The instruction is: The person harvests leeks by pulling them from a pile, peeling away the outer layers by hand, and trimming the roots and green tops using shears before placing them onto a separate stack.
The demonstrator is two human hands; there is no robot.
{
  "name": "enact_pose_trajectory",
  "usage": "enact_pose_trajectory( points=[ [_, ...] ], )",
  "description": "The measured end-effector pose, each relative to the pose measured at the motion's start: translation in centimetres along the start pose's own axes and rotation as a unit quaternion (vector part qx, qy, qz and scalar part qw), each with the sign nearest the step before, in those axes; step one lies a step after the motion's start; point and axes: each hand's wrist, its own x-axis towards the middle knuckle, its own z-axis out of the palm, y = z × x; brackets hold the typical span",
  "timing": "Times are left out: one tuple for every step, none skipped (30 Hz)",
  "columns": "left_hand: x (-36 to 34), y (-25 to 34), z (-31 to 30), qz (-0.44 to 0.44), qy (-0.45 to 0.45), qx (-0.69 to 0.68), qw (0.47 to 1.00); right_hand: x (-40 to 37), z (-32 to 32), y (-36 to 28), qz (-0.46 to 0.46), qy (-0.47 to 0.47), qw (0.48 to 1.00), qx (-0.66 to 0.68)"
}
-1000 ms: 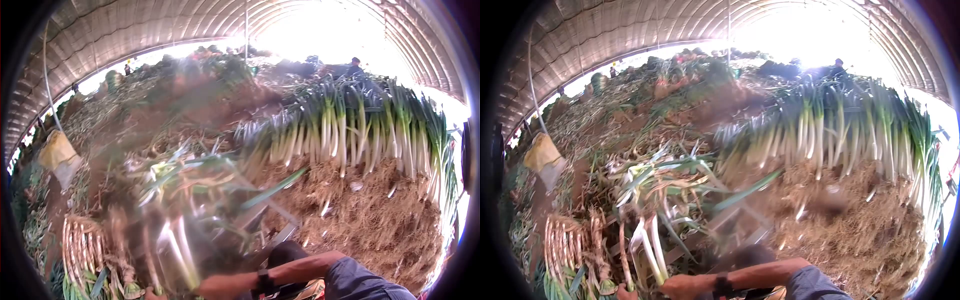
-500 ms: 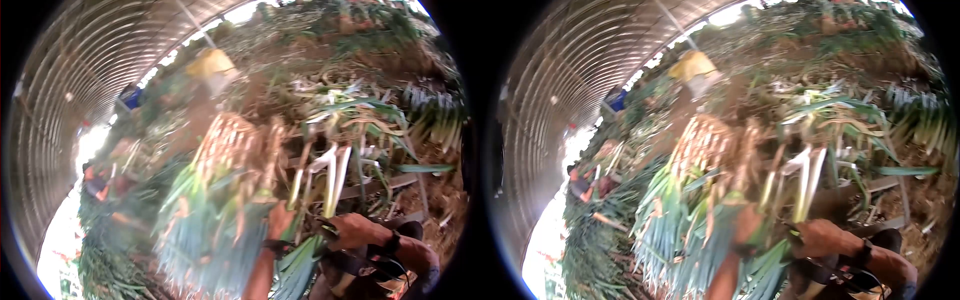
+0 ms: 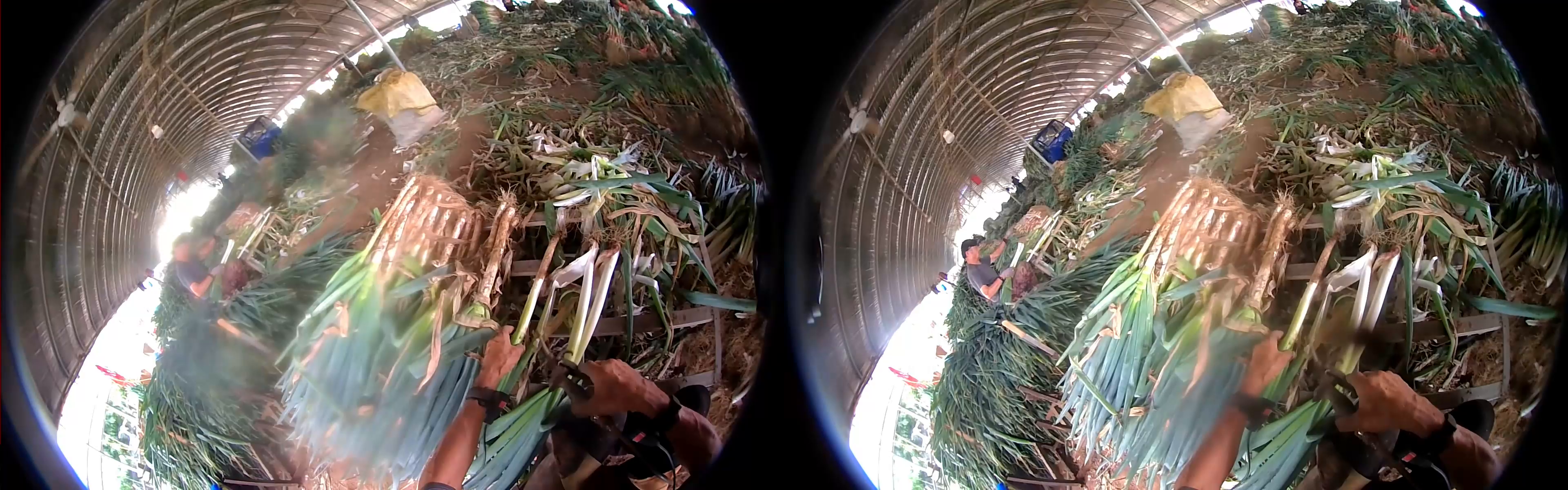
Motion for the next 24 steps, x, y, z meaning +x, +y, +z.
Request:
enact_pose_trajectory(
  points=[
    [-0.1, -0.6, 0.7, 0.028, 0.018, 0.005, 0.999, 0.0, 0.1, 0.1, -0.029, -0.004, 1.0, 0.012],
    [-0.7, 0.1, 0.4, 0.043, 0.072, 0.015, 0.996, -0.3, -0.7, -1.4, -0.05, -0.008, 0.998, 0.025],
    [-1.1, 0.3, 0.4, 0.029, 0.071, 0.01, 0.997, -0.3, 0.0, -0.4, -0.05, -0.018, 0.998, 0.023],
    [-1.5, 1.1, -0.1, 0.015, 0.07, 0.005, 0.997, -0.2, 0.2, -0.4, -0.037, -0.027, 0.999, 0.021],
    [-1.4, 2.4, -1.3, -0.027, 0.014, -0.007, 1.0, 0.0, 1.4, 1.1, -0.035, -0.013, 0.999, -0.01],
    [-1.5, 2.9, -1.6, -0.031, -0.002, -0.029, 0.999, -0.1, 1.5, 1.0, -0.073, 0.029, 0.997, 0.012],
    [-1.4, 3.3, -2.0, -0.037, -0.012, -0.045, 0.998, -0.1, 2.1, 1.8, -0.098, 0.006, 0.995, 0.027],
    [-1.8, 4.0, -2.5, -0.043, -0.01, -0.061, 0.997, -0.4, 1.8, 1.3, -0.096, 0.006, 0.995, 0.019],
    [-2.1, 4.6, -2.8, -0.053, -0.005, -0.072, 0.996, -0.5, 1.5, 0.9, -0.074, -0.005, 0.997, 0.027],
    [-1.9, 3.1, -1.8, -0.024, 0.019, -0.064, 0.997, -0.5, 1.0, 0.6, -0.057, -0.017, 0.998, 0.036],
    [-1.6, 0.7, -0.5, 0.005, 0.046, -0.054, 0.997, -0.2, 0.5, 0.2, -0.043, -0.029, 0.998, 0.045],
    [-1.6, 1.1, -0.6, 0.015, 0.057, -0.051, 0.997, 0.0, -0.2, -0.5, -0.005, -0.038, 0.999, 0.016],
    [-1.5, 1.4, -0.7, 0.024, 0.068, -0.047, 0.996, 0.2, -0.2, -0.4, 0.003, -0.041, 0.999, 0.028],
    [-1.6, 1.6, -0.8, 0.013, 0.061, -0.049, 0.997, 0.6, -0.1, -0.1, 0.009, -0.045, 0.998, 0.039],
    [-1.9, 3.1, -1.7, 0.001, 0.053, -0.051, 0.997, 1.0, 0.1, 0.2, 0.016, -0.049, 0.997, 0.05],
    [-2.3, 4.3, -2.4, 0.014, 0.046, -0.074, 0.996, 1.5, 0.3, 0.6, 0.021, -0.038, 0.999, 0.031],
    [-2.7, 5.3, -3.2, 0.027, 0.039, -0.098, 0.994, 2.2, 0.5, 1.0, 0.027, -0.028, 0.999, 0.012],
    [-2.8, 5.7, -3.7, 0.04, 0.033, -0.121, 0.991, 2.6, 0.5, 1.2, 0.03, -0.024, 0.999, -0.002],
    [-2.4, 4.9, -3.5, 0.047, 0.031, -0.123, 0.991, 3.1, 0.4, 1.4, 0.033, -0.021, 0.999, -0.016],
    [-2.0, 3.6, -2.9, 0.052, 0.029, -0.125, 0.99, 3.4, 0.3, 1.3, 0.034, -0.026, 0.999, -0.024],
    [-1.9, 3.1, -2.8, 0.056, 0.026, -0.127, 0.99, 3.6, 0.3, 1.4, 0.035, -0.032, 0.998, -0.031],
    [-1.7, 2.5, -2.5, 0.037, 0.021, -0.123, 0.992, 3.9, 1.6, 2.6, 0.022, -0.043, 0.999, 0.006],
    [-1.5, 2.4, -2.6, 0.018, 0.017, -0.118, 0.993, 3.9, 2.9, 3.3, 0.01, -0.054, 0.998, 0.043],
    [-1.4, 2.3, -2.6, -0.001, 0.013, -0.114, 0.993, 3.7, 3.8, 4.0, -0.002, -0.057, 0.996, 0.063]
  ],
)
